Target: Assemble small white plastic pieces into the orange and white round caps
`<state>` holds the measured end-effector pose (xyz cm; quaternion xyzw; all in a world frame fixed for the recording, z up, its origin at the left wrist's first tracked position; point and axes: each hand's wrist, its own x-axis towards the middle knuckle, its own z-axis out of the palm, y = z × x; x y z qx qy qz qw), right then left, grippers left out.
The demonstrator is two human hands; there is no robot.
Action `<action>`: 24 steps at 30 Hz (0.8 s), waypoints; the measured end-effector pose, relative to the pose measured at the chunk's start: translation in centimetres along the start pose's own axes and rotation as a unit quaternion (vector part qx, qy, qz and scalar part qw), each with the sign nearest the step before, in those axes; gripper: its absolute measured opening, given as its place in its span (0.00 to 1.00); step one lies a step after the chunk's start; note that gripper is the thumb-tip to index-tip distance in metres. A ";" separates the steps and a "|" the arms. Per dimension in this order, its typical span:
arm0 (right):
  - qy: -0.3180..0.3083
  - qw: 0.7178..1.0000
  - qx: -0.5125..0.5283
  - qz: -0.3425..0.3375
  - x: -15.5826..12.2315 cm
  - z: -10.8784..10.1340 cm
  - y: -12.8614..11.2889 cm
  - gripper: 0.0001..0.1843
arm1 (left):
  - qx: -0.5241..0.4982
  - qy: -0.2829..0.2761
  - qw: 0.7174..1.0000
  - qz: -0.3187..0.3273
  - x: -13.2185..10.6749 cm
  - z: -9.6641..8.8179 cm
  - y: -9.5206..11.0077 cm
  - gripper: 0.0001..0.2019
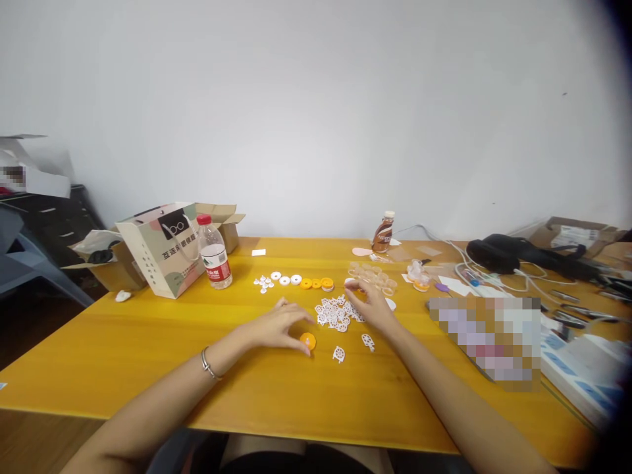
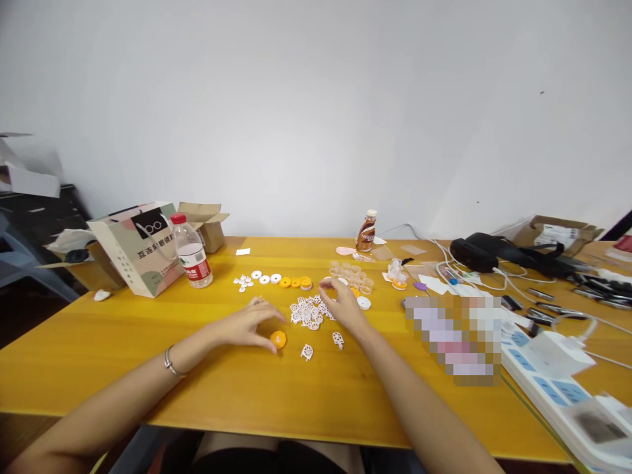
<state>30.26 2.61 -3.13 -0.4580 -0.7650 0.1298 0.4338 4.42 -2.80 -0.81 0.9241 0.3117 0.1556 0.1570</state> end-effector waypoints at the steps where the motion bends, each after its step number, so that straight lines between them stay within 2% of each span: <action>1: -0.002 1.000 0.001 -0.001 0.0 -0.1 -0.1 0.09 | 0.005 0.026 0.999 -0.020 -0.1 -0.2 -0.6 0.20; 4: -0.024 1.000 0.007 -0.008 -0.3 -0.1 -1.0 0.09 | 0.031 0.114 0.989 -0.094 -0.5 -1.0 -3.2 0.13; 5: -0.039 0.999 0.010 -0.013 -0.5 0.0 -1.5 0.09 | 0.040 0.126 0.984 -0.116 -0.7 -1.3 -4.2 0.13; 8: -0.106 0.993 0.026 -0.047 -1.1 0.5 -3.2 0.09 | 0.071 0.121 0.977 -0.162 -1.0 -1.8 -6.8 0.12; 10: -0.156 0.984 0.025 -0.081 -1.7 1.0 -4.3 0.08 | 0.093 0.114 0.974 -0.171 -1.0 -1.8 -7.7 0.12; 13: -0.218 0.966 0.002 -0.138 -2.4 1.5 -5.8 0.09 | 0.115 0.102 0.977 -0.151 -0.7 -1.5 -8.0 0.12; 16: -0.254 0.952 -0.015 -0.171 -2.8 1.7 -6.6 0.12 | 0.138 0.086 0.979 -0.123 -0.3 -1.1 -7.8 0.11; 24: -0.260 0.954 -0.036 -0.148 -3.3 2.7 -6.1 0.17 | 0.214 0.086 0.966 -0.120 0.5 -0.5 -8.1 0.12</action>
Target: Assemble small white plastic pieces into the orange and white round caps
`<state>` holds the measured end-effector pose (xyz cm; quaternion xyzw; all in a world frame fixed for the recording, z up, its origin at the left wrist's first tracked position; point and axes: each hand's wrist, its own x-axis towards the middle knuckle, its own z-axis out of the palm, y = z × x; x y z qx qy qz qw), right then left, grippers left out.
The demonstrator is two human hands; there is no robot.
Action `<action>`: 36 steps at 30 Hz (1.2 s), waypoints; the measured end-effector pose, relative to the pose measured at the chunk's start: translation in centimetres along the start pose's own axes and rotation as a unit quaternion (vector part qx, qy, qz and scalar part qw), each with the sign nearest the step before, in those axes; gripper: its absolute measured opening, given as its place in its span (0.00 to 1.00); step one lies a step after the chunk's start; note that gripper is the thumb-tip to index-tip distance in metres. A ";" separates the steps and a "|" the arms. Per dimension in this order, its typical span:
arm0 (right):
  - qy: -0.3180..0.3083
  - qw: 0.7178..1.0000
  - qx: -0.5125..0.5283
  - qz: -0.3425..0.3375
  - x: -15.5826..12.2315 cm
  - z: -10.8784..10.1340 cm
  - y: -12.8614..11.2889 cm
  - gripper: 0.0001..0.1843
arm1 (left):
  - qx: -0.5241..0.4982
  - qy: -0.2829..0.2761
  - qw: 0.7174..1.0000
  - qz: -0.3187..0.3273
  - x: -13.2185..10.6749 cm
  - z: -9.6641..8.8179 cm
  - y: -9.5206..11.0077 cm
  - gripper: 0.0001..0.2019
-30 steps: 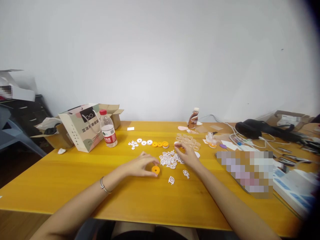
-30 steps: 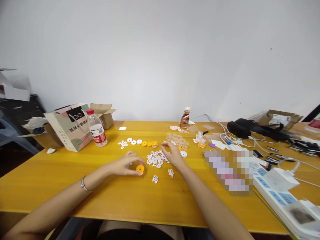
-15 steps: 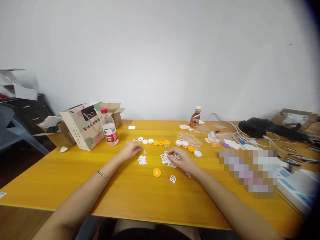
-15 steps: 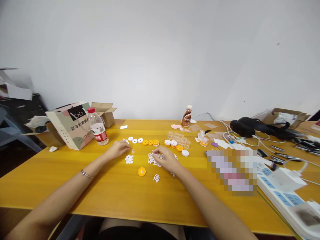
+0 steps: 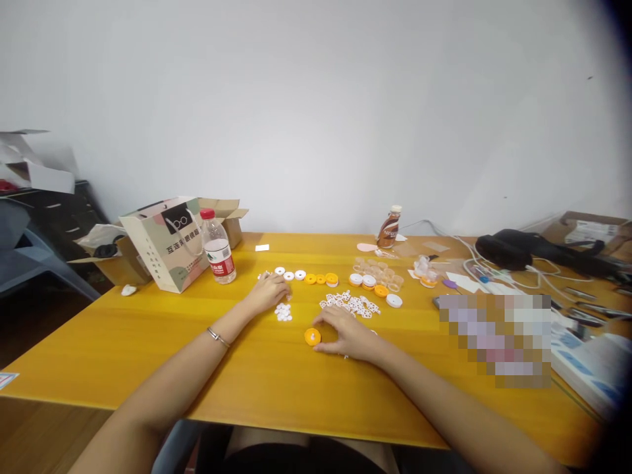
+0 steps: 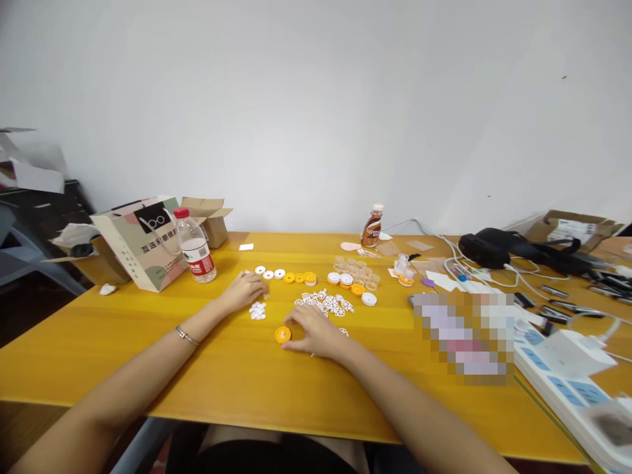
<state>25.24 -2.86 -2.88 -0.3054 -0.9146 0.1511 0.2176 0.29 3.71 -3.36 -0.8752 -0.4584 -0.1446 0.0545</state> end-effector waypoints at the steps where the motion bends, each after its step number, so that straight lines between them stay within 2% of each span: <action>1: 0.000 1.000 -0.001 0.002 0.0 0.1 0.1 0.18 | 0.002 0.008 1.000 -0.003 0.0 -0.1 0.2 0.12; 4: -0.004 1.000 -0.005 0.001 -0.1 0.4 0.2 0.18 | -0.027 0.049 0.998 0.000 -0.3 -0.9 1.7 0.11; 6: -0.004 1.000 -0.006 -0.001 -0.1 0.5 0.2 0.15 | -0.076 0.057 0.995 0.042 -0.9 -1.5 3.4 0.11; 9: 0.008 1.000 -0.010 -0.005 0.0 0.6 0.2 0.13 | -0.132 -0.001 0.980 0.151 -1.9 -1.9 5.9 0.11; 12: 0.008 1.000 -0.018 -0.013 0.1 0.7 0.3 0.12 | -0.121 -0.031 0.974 0.187 -2.4 -1.6 7.4 0.10; 15: 0.009 1.000 -0.022 -0.013 0.2 0.7 0.4 0.11 | -0.103 -0.033 0.977 0.186 -2.6 -1.5 7.9 0.10; 21: 0.014 1.000 -0.022 -0.012 0.1 0.9 0.4 0.11 | -0.104 -0.058 0.972 0.203 -2.8 -2.5 7.9 0.10; 29: 0.011 1.000 -0.015 -0.008 0.1 0.9 0.3 0.10 | -0.217 -0.066 0.967 0.115 -2.6 -1.8 7.8 0.07; 36: 0.002 1.000 -0.015 -0.004 0.1 0.8 0.4 0.10 | -0.209 -0.060 0.971 0.101 -2.4 -1.5 8.1 0.04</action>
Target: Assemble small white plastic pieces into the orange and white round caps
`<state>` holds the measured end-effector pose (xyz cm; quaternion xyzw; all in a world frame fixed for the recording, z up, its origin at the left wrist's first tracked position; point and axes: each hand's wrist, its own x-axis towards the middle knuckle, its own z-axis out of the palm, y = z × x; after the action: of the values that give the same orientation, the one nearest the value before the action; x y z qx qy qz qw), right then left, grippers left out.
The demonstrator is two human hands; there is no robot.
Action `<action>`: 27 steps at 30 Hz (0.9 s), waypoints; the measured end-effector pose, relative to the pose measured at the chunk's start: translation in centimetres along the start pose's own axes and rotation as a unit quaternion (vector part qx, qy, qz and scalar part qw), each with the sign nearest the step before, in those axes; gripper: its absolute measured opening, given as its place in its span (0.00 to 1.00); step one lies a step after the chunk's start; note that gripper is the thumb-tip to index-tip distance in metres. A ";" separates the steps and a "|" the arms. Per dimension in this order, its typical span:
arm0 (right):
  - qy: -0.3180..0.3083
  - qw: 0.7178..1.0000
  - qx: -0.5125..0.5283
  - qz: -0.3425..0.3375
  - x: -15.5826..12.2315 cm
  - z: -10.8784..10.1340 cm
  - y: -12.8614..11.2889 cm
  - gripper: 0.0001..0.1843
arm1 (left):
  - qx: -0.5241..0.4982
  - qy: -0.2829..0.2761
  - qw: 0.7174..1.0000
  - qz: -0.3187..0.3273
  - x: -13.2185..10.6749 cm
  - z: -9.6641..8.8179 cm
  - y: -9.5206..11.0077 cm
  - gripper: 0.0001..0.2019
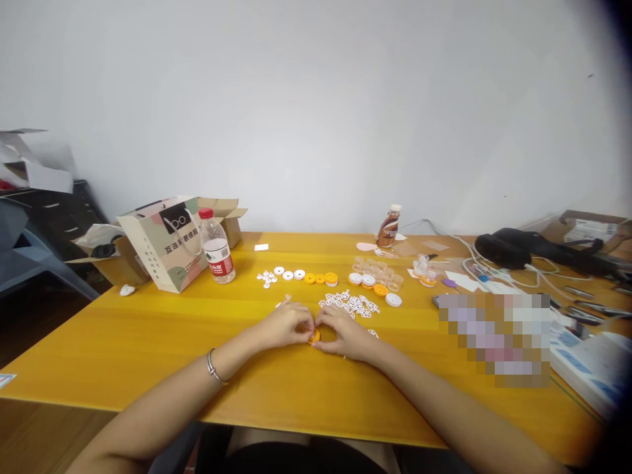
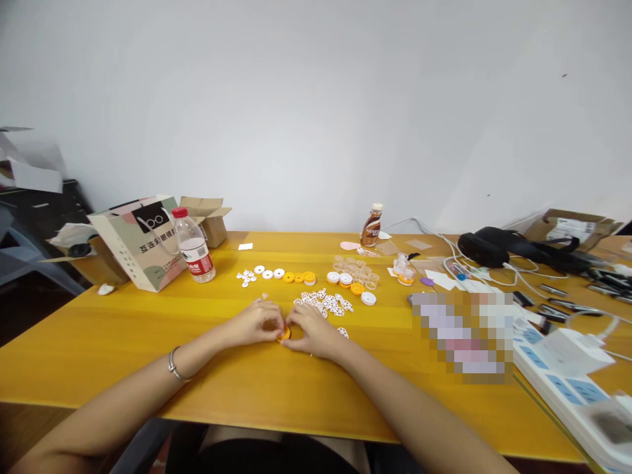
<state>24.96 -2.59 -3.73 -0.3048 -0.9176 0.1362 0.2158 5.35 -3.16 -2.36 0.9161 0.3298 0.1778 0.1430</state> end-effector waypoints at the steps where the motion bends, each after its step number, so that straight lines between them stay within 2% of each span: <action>1: -0.001 1.000 0.000 0.000 0.0 0.0 0.0 0.10 | 0.007 -0.001 1.000 -0.004 0.1 0.0 0.1 0.04; 8: 0.011 1.000 0.007 0.009 0.0 0.2 -0.1 0.10 | 0.053 -0.025 0.998 -0.002 0.1 0.0 0.5 0.04; 12: 0.024 0.999 0.045 0.014 0.0 0.1 -0.3 0.09 | 0.098 0.002 0.995 0.015 0.0 -0.3 0.5 0.06; 14: 0.033 0.994 0.101 0.029 0.1 0.2 -0.3 0.10 | 0.104 0.024 0.994 0.018 0.0 -0.4 0.5 0.07; 16: 0.030 0.977 0.201 0.058 0.4 0.4 -0.2 0.13 | 0.106 0.057 0.993 0.016 0.1 -0.6 0.6 0.07; 20: 0.030 0.901 0.412 0.133 0.8 1.1 0.0 0.18 | 0.090 0.103 0.990 0.017 0.2 -1.0 0.6 0.08; 22: 0.052 0.877 0.448 0.168 0.9 1.3 0.1 0.19 | 0.057 0.110 0.992 0.015 0.1 -1.6 0.1 0.09; 25: 0.087 0.864 0.449 0.211 1.0 1.2 0.4 0.21 | 0.004 0.118 0.993 -0.025 -0.4 -3.1 -1.8 0.10; 27: 0.101 0.860 0.446 0.225 1.0 1.1 0.5 0.22 | -0.015 0.071 0.996 -0.056 -0.9 -4.1 -3.5 0.09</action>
<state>24.02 -1.70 -4.59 -0.3866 -0.6383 0.5439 0.3837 0.98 -0.55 -0.21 0.8789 0.3876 0.2386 0.1425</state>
